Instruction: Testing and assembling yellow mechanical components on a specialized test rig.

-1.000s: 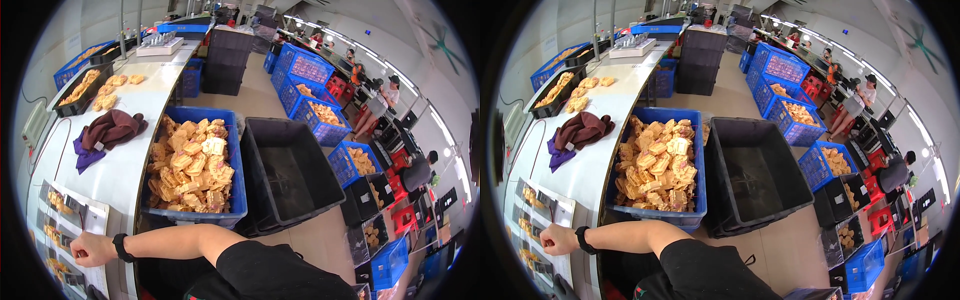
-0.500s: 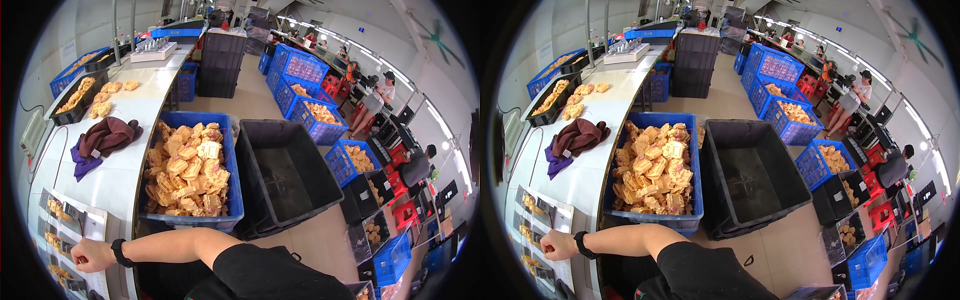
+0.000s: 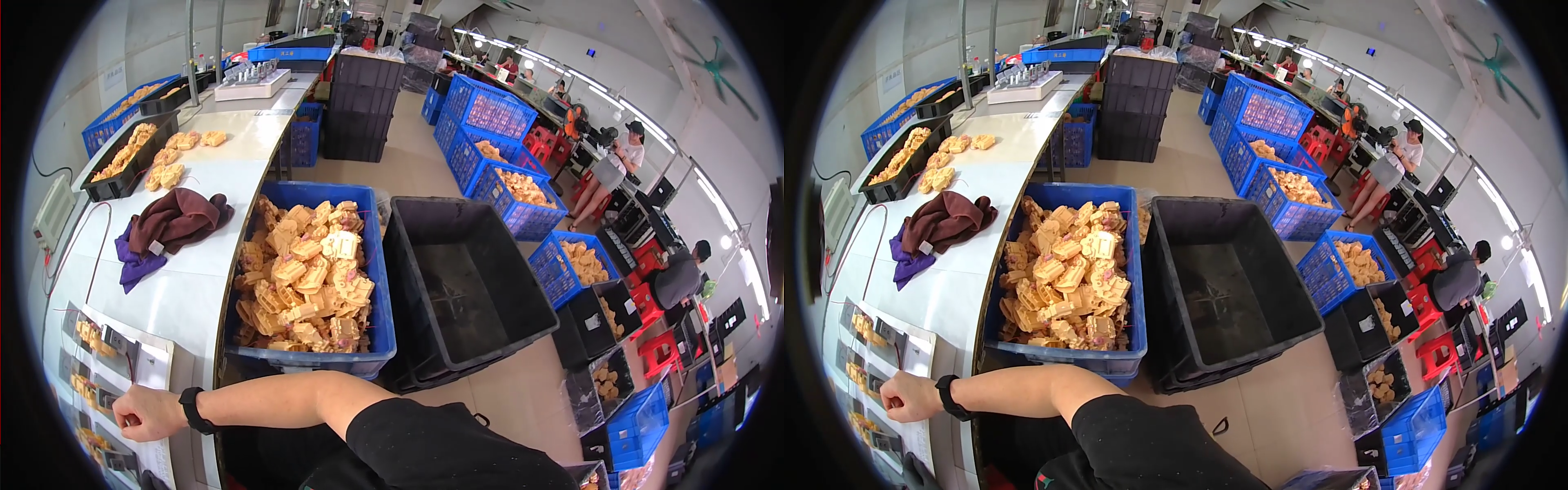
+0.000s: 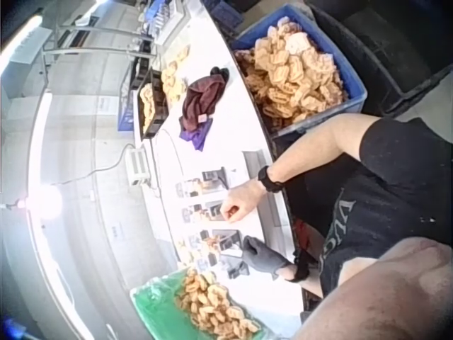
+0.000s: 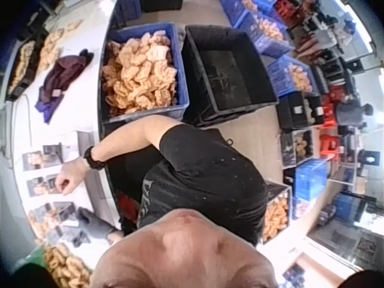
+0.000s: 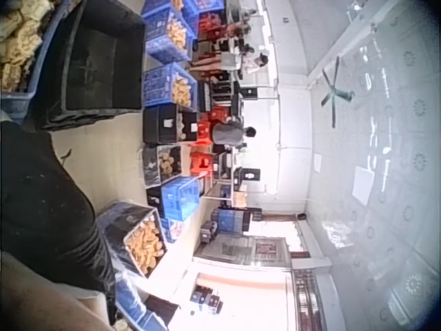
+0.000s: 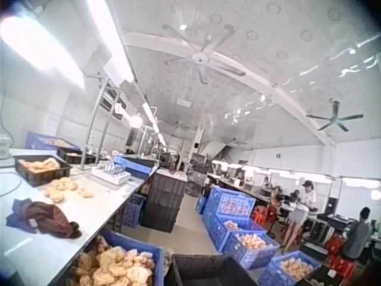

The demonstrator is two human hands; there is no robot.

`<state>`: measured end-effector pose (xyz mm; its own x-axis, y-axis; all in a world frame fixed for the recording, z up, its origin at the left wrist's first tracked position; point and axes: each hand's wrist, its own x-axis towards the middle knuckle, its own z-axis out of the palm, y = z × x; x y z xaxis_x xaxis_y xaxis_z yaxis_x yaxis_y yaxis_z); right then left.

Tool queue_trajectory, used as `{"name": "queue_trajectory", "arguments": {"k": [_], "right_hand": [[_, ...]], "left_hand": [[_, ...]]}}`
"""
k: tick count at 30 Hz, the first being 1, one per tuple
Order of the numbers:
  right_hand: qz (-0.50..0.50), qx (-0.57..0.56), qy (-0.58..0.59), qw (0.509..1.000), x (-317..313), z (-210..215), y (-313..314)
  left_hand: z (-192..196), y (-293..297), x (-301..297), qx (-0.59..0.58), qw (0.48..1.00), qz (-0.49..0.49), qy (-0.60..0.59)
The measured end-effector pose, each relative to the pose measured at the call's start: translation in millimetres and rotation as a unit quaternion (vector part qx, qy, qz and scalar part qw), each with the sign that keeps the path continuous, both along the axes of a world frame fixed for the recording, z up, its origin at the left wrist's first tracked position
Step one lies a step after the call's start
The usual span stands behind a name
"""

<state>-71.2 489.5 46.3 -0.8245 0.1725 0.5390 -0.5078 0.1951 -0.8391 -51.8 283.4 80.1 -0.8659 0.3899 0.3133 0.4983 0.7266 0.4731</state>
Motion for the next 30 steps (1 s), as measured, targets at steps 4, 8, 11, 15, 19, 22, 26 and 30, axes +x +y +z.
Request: {"name": "queue_trajectory", "arguments": {"k": [4,8,11,15,19,22,26,30], "right_hand": [[0.002,0.004,-0.001,1.0,0.3,0.5,0.8],[-0.003,0.002,0.002,1.0,0.1,0.0,-0.6],[-0.001,0.0,0.003,1.0,-0.4,-0.4,-1.1],[-0.003,0.0,0.007,1.0,0.0,-0.2,-1.4],[0.006,-0.009,0.003,1.0,3.7,3.3,0.2],[0.002,-0.008,0.005,1.0,5.1,3.0,3.3],[0.002,-0.002,0.005,1.0,3.0,2.5,1.8],[0.023,-0.003,0.017,1.0,3.4,5.9,-1.3]], "left_hand": [[-0.8,-0.8,-1.4,-0.014,1.0,0.001,0.008],[-1.8,-1.8,-1.5,-0.013,1.0,0.0,0.008],[-3.9,-3.2,-2.7,0.01,1.0,-0.008,0.003],[-4.3,-4.3,-3.3,0.002,1.0,-0.012,0.012],[-0.9,-1.4,-0.2,0.001,1.0,-0.006,0.0],[0.7,3.0,1.8,0.004,1.0,-0.009,-0.001],[-1.5,1.8,0.9,0.013,1.0,0.002,0.001],[-4.9,-1.1,-1.5,0.025,0.999,0.025,0.014]]}}
